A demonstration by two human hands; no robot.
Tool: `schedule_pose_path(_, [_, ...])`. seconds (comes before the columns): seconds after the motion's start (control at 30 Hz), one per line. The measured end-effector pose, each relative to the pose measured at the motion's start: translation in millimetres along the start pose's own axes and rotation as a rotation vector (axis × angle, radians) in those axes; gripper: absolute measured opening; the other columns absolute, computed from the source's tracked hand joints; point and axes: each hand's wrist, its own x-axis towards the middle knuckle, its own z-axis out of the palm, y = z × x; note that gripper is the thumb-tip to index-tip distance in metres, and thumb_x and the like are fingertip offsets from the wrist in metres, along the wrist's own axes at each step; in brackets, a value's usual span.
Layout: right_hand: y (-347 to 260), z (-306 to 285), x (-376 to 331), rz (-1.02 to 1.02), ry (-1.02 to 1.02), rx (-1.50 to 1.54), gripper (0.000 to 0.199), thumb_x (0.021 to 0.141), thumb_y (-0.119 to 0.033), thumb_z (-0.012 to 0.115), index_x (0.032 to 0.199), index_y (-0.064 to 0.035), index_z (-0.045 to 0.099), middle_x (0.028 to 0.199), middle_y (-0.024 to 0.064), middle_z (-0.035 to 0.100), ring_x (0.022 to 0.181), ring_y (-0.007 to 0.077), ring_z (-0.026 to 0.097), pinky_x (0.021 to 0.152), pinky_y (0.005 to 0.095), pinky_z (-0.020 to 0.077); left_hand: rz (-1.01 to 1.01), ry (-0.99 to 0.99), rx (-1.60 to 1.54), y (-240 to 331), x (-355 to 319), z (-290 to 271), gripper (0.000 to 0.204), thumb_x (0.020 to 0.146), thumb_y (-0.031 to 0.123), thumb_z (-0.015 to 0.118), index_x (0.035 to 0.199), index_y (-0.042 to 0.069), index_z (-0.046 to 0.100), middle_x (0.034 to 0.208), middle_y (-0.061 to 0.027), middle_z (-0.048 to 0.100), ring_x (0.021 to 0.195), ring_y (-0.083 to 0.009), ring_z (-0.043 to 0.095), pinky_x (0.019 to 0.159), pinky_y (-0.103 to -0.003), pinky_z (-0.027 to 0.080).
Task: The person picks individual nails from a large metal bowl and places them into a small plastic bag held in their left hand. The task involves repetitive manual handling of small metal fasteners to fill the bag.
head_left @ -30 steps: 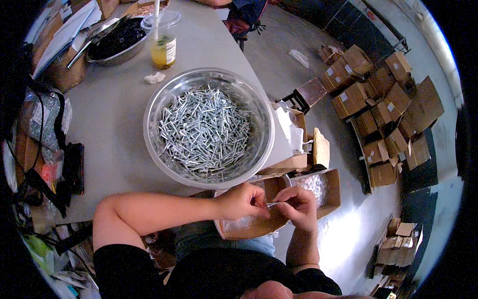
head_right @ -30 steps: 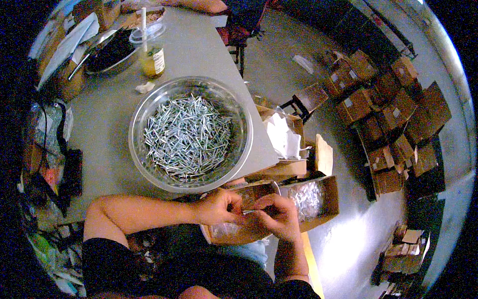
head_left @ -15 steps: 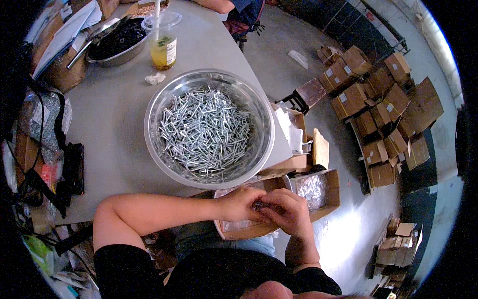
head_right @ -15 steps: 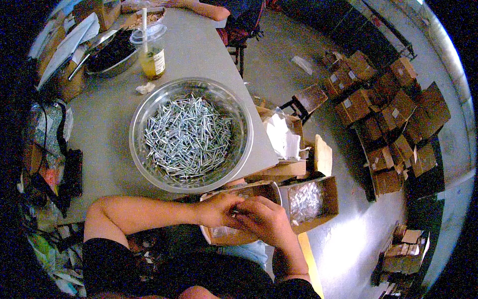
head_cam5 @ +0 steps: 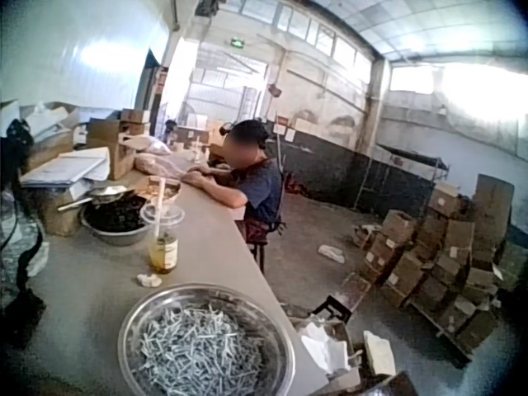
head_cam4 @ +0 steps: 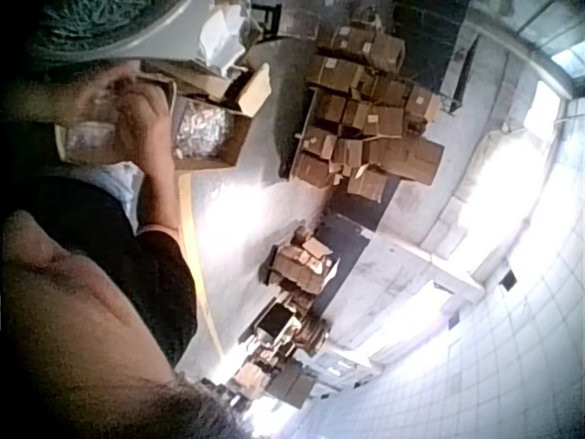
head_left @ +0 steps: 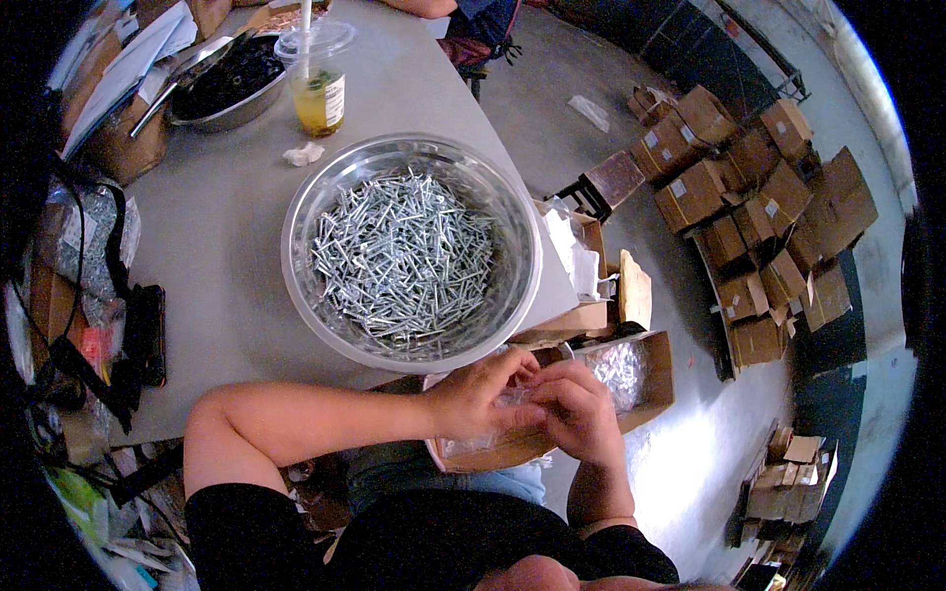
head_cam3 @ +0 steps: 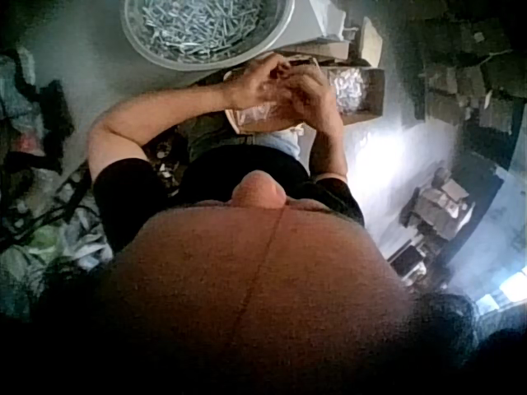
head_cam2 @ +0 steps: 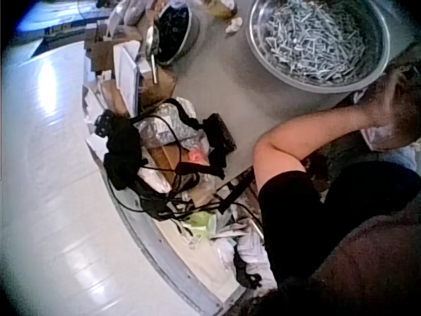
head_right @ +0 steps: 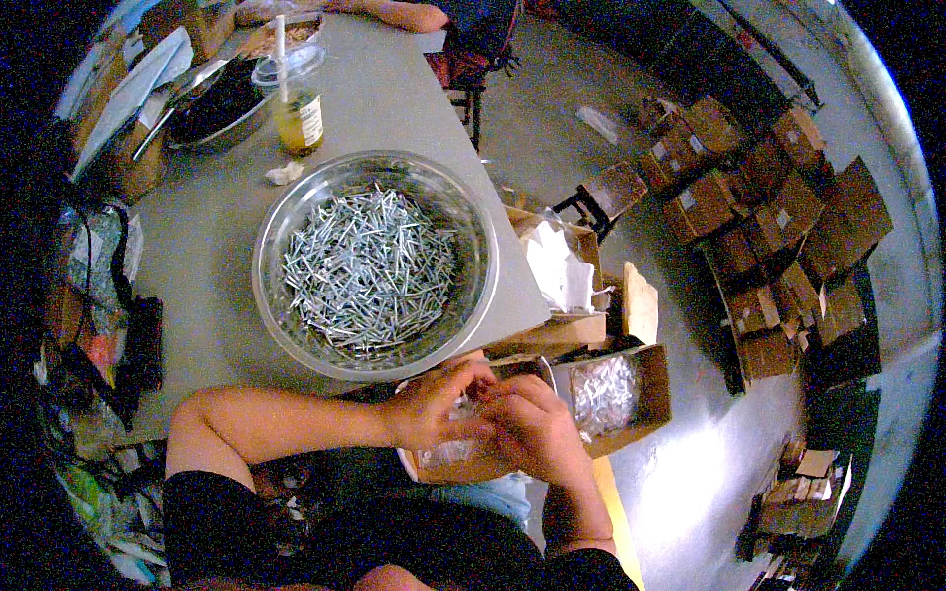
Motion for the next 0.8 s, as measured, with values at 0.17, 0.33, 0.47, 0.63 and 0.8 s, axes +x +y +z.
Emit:
schedule_pose_path(0.17, [3,2,-3,0.188,0.045,0.013,0.017,0.071,-0.001,0.072,0.084,-0.0033,0.062,0.090,0.0136,0.064,0.081,0.0291,0.064,0.071,0.0357,0.0524,0.147,0.016,0.215,-8,1,-4,0.017,0.086,0.016,0.065,0.091,0.001,0.057,0.086,-0.0139,0.057,0.083,-0.0316,0.058,0.075,-0.039,0.045])
schedule_pose_path(0.33, [10,6,-1,0.136,-0.007,-0.039,0.015,0.075,-0.006,0.071,0.088,-0.0041,0.062,0.090,0.0147,0.061,0.082,0.0358,0.061,0.071,0.0411,0.0521,0.105,0.036,0.221,-9,-2,-3,0.013,0.086,0.011,0.063,0.085,0.000,0.057,0.083,-0.0149,0.056,0.082,-0.0325,0.057,0.073,-0.039,0.045])
schedule_pose_path(0.47, [14,2,-2,0.163,-0.113,0.035,0.014,0.076,-0.006,0.070,0.087,-0.0042,0.060,0.088,0.0151,0.058,0.083,0.0364,0.058,0.071,0.0420,0.0501,0.066,-0.009,0.197,-4,-3,-2,0.013,0.086,0.011,0.062,0.084,0.000,0.057,0.082,-0.0152,0.057,0.080,-0.0325,0.057,0.072,-0.039,0.045])
schedule_pose_path(0.63, [27,-5,-13,0.188,-0.075,0.001,0.016,0.073,-0.001,0.070,0.074,-0.0013,0.054,0.075,0.0108,0.053,0.071,0.0278,0.055,0.062,0.0347,0.0452,-0.049,-0.028,0.201,-12,-2,-1,0.015,0.087,0.014,0.062,0.085,-0.001,0.058,0.081,-0.0145,0.059,0.074,-0.0290,0.058,0.068,-0.038,0.046])
schedule_pose_path(0.8, [70,-39,-53,0.504,0.148,-0.239,0.026,0.066,-0.002,0.079,0.066,0.0003,0.053,0.067,0.0108,0.053,0.060,0.0240,0.053,0.055,0.0340,0.0430,-0.156,-0.041,0.111,-13,-1,-1,0.016,0.089,0.015,0.062,0.089,0.000,0.058,0.080,-0.0113,0.061,0.071,-0.0216,0.059,0.066,-0.035,0.047])
